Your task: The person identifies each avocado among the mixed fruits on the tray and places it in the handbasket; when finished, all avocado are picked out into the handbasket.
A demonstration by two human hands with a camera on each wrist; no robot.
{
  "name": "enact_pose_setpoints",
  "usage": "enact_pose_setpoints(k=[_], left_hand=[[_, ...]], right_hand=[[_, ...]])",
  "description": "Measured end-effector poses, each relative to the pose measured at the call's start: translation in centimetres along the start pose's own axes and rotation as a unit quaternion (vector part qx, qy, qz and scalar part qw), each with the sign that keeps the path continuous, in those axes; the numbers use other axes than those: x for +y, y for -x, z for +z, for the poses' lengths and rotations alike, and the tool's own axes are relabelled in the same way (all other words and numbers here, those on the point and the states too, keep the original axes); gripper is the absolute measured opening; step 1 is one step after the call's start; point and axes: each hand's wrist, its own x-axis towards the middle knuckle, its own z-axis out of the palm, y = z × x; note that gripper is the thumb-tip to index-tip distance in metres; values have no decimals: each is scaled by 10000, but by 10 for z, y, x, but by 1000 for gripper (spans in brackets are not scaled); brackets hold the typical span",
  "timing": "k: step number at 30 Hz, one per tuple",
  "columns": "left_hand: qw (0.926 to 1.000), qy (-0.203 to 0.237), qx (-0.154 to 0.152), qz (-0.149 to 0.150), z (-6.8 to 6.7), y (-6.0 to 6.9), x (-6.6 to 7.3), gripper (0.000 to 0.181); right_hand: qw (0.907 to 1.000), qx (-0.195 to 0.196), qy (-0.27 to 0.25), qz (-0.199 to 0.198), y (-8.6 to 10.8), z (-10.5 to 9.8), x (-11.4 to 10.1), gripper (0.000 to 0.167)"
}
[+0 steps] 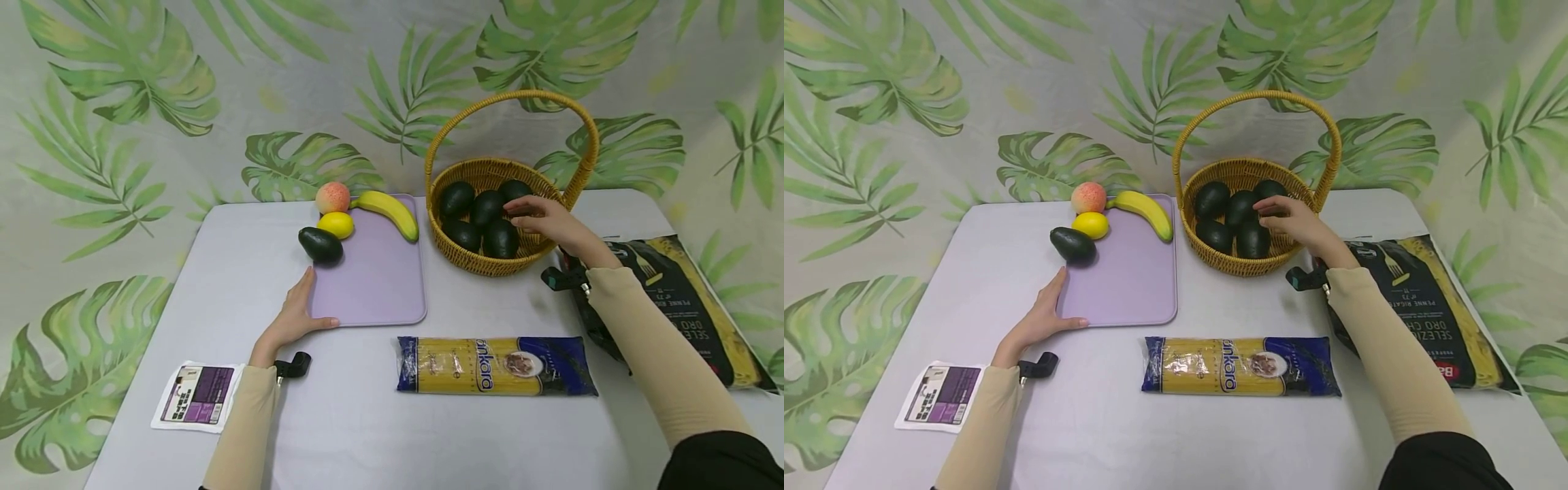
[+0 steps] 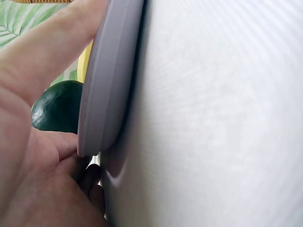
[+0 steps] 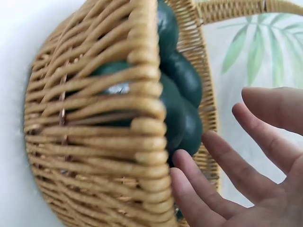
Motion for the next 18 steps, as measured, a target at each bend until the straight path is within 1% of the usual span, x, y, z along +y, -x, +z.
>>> enact_pose_setpoints(k=[5, 9, 13, 15, 18], left_hand=[[10000, 34, 15, -6, 0, 0, 0, 119], [10000, 22, 9, -5, 1, 0, -1, 119], [10000, -1, 2, 2, 1, 0, -2, 118], [10000, 4, 3, -1, 1, 0, -2, 118], [10000, 13, 2, -9, 0, 0, 0, 118]], right_hand=[[9997, 73, -184, -169, 4, 4, -10, 46], [9977, 2, -489, -465, 1, 13, -21, 45], [9928, -309, -769, -866, -5, 28, -35, 43], [9890, -513, -871, -1077, -8, 38, -41, 42], [9827, -846, -1029, -1290, -15, 55, -52, 40]])
